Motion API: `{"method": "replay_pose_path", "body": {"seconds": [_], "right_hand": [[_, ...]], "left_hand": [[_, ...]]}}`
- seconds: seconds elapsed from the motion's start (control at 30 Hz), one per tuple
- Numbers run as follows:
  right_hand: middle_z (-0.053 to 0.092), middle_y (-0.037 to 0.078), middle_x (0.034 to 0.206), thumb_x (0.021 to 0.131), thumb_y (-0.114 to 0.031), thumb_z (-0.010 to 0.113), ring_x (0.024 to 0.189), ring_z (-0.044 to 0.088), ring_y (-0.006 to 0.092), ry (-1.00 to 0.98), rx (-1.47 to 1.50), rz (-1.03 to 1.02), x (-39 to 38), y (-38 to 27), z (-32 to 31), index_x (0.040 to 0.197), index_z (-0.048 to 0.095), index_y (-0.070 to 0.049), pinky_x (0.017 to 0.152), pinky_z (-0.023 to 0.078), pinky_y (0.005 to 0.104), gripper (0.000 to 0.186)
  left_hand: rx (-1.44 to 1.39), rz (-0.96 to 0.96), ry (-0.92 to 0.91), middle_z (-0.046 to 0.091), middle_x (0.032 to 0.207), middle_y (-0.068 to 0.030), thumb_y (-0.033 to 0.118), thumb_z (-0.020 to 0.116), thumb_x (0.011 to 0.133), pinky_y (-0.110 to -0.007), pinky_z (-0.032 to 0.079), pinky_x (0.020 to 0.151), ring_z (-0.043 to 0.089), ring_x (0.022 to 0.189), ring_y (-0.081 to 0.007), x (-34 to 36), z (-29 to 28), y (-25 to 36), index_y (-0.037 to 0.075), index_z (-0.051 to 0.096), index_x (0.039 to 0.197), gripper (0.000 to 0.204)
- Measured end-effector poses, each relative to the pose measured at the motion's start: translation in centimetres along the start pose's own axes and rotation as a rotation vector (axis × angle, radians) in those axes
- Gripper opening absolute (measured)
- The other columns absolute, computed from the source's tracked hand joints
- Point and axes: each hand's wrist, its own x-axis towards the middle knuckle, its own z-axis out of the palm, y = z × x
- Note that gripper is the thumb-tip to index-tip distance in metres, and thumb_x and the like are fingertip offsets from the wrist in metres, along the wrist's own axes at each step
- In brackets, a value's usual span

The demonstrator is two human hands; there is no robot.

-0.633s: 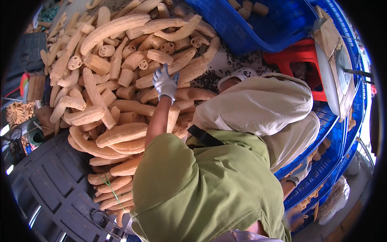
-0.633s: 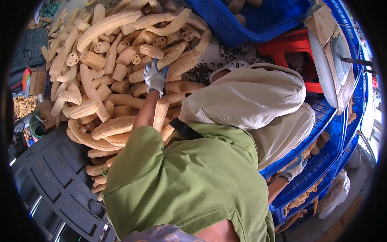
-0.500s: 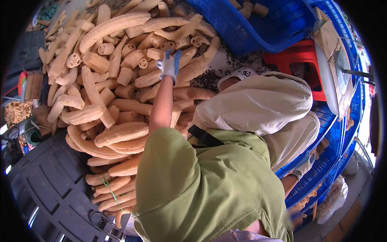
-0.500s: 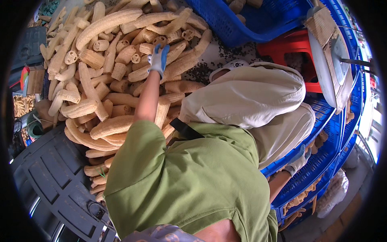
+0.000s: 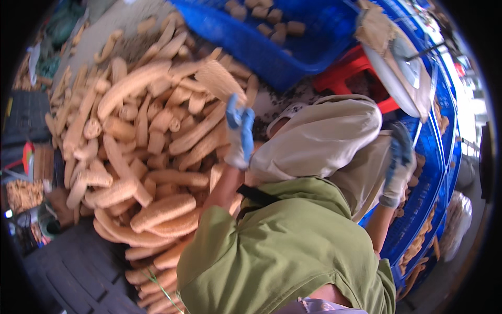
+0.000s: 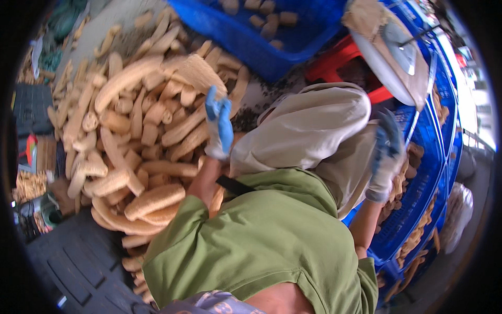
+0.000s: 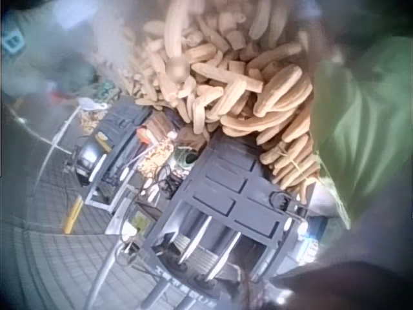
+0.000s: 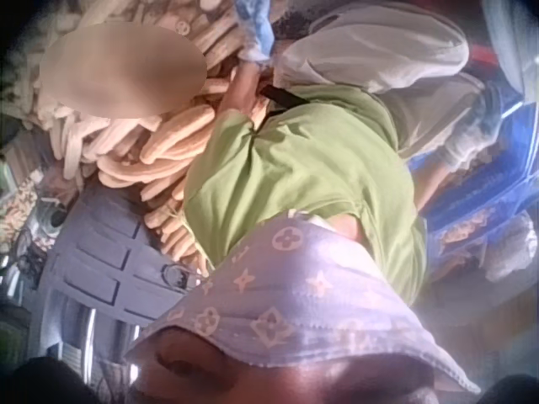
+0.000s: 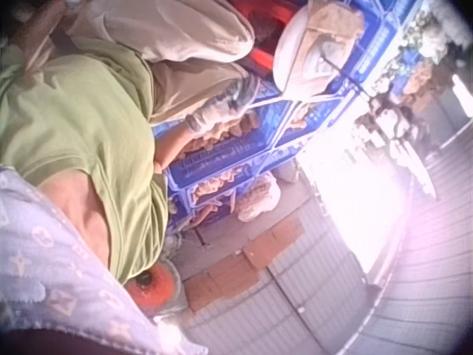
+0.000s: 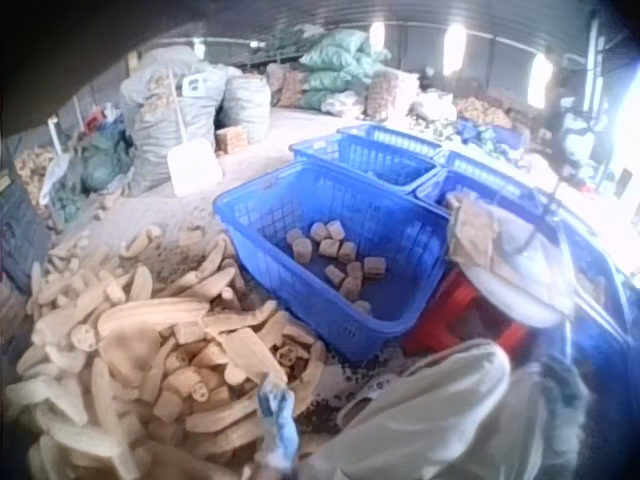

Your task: The person cuts loofah sponges into smaller cylindrical sections using a vertical band saw, picking up each loofah from a pile on the floor and placing the finished pieces into blue plastic crates.

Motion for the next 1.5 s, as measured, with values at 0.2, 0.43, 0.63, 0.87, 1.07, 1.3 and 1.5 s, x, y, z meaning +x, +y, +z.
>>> {"method": "replay_pose_path", "body": {"seconds": [0.2,0.43,0.63,0.87,1.07,1.3,1.5], "right_hand": [[0.061,0.017,0.125,0.079,-0.037,0.082,0.113,0.063,0.0252,-0.103,-0.05,-0.291,4.5,-10.7,7.3,0.149,0.042,-0.002,0.096,0.05,0.0352,0.088],[0.065,0.018,0.118,0.063,-0.038,0.092,0.107,0.064,0.0377,0.196,-0.206,-0.05,8.3,-7.7,3.6,0.136,0.053,-0.008,0.093,0.051,0.0431,0.088],[0.063,0.011,0.119,0.063,-0.039,0.09,0.114,0.059,0.0327,0.034,-0.665,-0.042,14.2,1.5,-5.0,0.136,0.058,-0.023,0.099,0.045,0.0455,0.082],[0.061,0.011,0.123,0.065,-0.021,0.089,0.115,0.058,0.0341,-0.047,-0.655,-0.064,20.7,10.4,-8.9,0.144,0.054,-0.028,0.1,0.045,0.0433,0.087],[0.059,0.011,0.129,0.069,-0.02,0.088,0.115,0.058,0.0352,-0.072,-0.557,-0.088,23.7,14.8,-10.2,0.146,0.051,-0.032,0.103,0.047,0.0428,0.086],[0.06,0.012,0.124,0.069,-0.026,0.088,0.117,0.056,0.0353,0.002,-0.447,-0.148,25.2,16.9,-9.6,0.146,0.052,-0.027,0.103,0.045,0.042,0.085],[0.06,0.01,0.122,0.067,-0.025,0.089,0.115,0.057,0.0345,0.07,-0.528,-0.117,26.0,17.1,-9.3,0.144,0.054,-0.031,0.101,0.046,0.0425,0.085]], "left_hand": [[0.291,0.662,-0.598,0.054,0.132,-0.0191,0.026,0.074,0.09,-0.041,0.043,0.104,0.053,0.123,-0.0321,-0.9,10.2,0.8,0.001,0.042,0.142,0.067],[0.382,0.914,-0.975,0.061,0.119,-0.0177,0.02,0.081,0.083,-0.038,0.054,0.081,0.065,0.097,-0.031,-1.8,21.9,3.1,0.003,0.051,0.134,0.061],[0.198,0.284,-0.771,0.059,0.123,-0.008,0.005,0.076,0.088,-0.027,0.052,0.091,0.06,0.102,-0.0125,3.3,29.1,1.2,0.004,0.053,0.139,0.056],[0.62,0.584,-0.779,0.073,0.101,-0.0185,0.022,0.078,0.083,-0.039,0.054,0.082,0.07,0.085,-0.0328,9.8,42.6,-0.5,0.004,0.068,0.116,0.039],[0.512,0.236,-0.906,0.062,0.064,0.0023,0.008,0.07,0.09,-0.025,0.036,0.041,0.047,0.046,-0.0041,13.1,48.3,-2.7,0.005,0.073,0.092,0.004],[0.444,0.294,-0.851,0.062,0.064,0.0014,0.007,0.07,0.091,-0.024,0.033,0.039,0.043,0.043,-0.0045,15.4,50.7,-5.2,0.007,0.071,0.084,0.007],[0.362,0.258,-0.837,0.064,0.067,-0.0012,0.007,0.072,0.09,-0.023,0.035,0.041,0.047,0.047,-0.0048,16.2,52.2,-5.6,0.006,0.071,0.091,0.003]]}}
